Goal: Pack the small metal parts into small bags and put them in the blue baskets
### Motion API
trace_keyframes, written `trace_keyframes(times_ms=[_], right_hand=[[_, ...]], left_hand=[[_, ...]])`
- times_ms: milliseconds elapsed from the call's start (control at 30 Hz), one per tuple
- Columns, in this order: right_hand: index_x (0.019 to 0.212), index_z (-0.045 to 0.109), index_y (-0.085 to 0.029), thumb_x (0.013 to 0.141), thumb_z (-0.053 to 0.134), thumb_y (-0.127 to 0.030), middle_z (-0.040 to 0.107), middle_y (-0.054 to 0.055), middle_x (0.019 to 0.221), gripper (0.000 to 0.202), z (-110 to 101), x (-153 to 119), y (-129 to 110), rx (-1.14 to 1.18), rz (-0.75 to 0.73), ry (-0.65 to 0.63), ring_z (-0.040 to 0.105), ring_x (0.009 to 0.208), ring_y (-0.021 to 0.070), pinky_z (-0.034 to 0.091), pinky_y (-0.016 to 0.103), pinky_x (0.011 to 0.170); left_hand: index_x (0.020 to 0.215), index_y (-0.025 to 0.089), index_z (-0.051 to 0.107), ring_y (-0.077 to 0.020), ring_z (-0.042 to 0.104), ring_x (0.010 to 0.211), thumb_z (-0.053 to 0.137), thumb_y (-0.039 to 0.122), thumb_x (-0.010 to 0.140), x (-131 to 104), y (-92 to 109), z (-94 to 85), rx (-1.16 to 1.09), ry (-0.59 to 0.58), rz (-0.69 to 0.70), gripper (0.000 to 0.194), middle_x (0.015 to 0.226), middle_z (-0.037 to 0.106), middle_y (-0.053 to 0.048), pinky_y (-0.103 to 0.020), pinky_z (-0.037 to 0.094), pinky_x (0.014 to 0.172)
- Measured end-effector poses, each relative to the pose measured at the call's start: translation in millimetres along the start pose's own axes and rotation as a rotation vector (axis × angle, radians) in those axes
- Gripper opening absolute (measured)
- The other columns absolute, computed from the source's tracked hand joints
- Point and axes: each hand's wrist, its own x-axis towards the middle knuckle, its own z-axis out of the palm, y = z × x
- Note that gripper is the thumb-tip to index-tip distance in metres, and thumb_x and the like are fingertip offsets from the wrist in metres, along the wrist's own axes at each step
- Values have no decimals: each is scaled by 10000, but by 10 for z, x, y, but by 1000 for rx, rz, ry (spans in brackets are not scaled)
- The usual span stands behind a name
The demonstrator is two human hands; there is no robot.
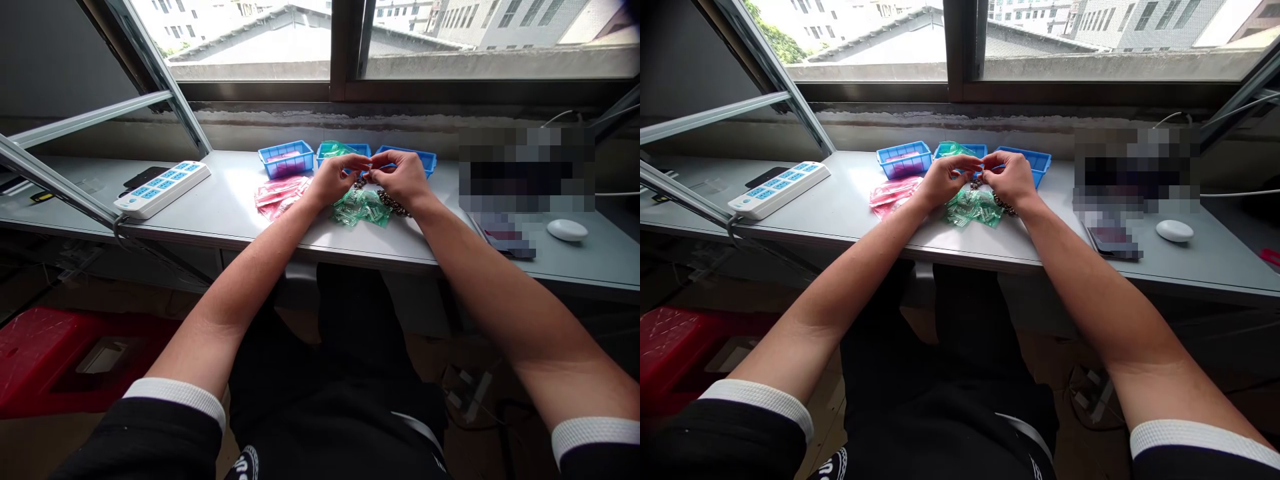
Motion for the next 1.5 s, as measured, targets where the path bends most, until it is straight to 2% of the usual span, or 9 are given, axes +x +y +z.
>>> trace_keyframes(times_ms=[100,233,567,867,1033,1167,1333,1400,1500], right_hand=[[999,927,-271,944,1056,-279,948,99,1069,140,-3,-2,-33,28,1,-8,966,985,364,844,637,1038],[918,892,-299,904,1149,-423,924,72,959,286,12,2,-31,61,-3,13,937,888,343,856,618,925],[944,821,-285,937,1028,-254,923,85,1084,209,-6,-65,-150,17,17,8,952,1050,351,832,602,1062],[1048,847,-297,929,1048,-355,928,103,1088,241,-4,-34,-37,-57,27,-54,947,1048,374,852,618,987],[1136,933,-295,928,1059,-423,946,83,1065,275,-14,-56,-88,-112,-22,-72,937,1071,366,825,625,1069],[1024,906,-285,910,1100,-482,958,112,1109,299,-17,-76,-161,-115,-47,1,932,1108,388,802,652,1124],[941,852,-297,936,1044,-303,950,93,1085,192,-18,-101,-178,-177,-140,28,919,1080,366,785,630,1130],[958,863,-303,935,1019,-266,955,78,1093,162,-17,-111,-175,-193,-144,0,923,1094,366,790,620,1122],[1008,892,-307,938,995,-248,967,74,1135,138,-17,-121,-184,-178,-135,-51,936,1140,377,794,622,1138]], left_hand=[[1366,247,959,-261,966,1275,817,69,1043,4,-24,5,15,16,-16,395,1329,1001,-97,-406,768,1106],[1325,226,951,-266,969,1235,879,128,1047,-4,-32,12,33,8,-35,304,1260,1002,-99,-425,772,1133],[1275,213,956,-275,967,1227,926,226,1055,-4,0,-17,11,13,-63,222,1272,1003,-116,-426,770,1147],[1249,227,948,-293,974,1224,948,281,1026,15,34,1,-18,71,-72,230,1270,989,-129,-451,781,1105],[1320,228,933,-285,967,1256,932,261,1066,3,127,-15,-51,87,-93,256,1309,989,-132,-440,774,1129],[1211,226,959,-283,953,1196,960,426,1103,-12,142,-45,11,115,-95,227,1260,1002,-129,-413,760,1091],[1078,206,1000,-273,936,1012,956,717,1105,-31,115,-47,-13,8,-97,514,1070,999,-114,-368,725,946],[1102,200,1010,-282,943,1030,988,671,1087,-26,85,-34,-33,6,-108,471,1087,1004,-113,-366,725,947],[1148,208,1018,-293,958,1132,993,421,1075,-10,27,-20,-44,31,-116,227,1187,1014,-112,-390,742,1052]])
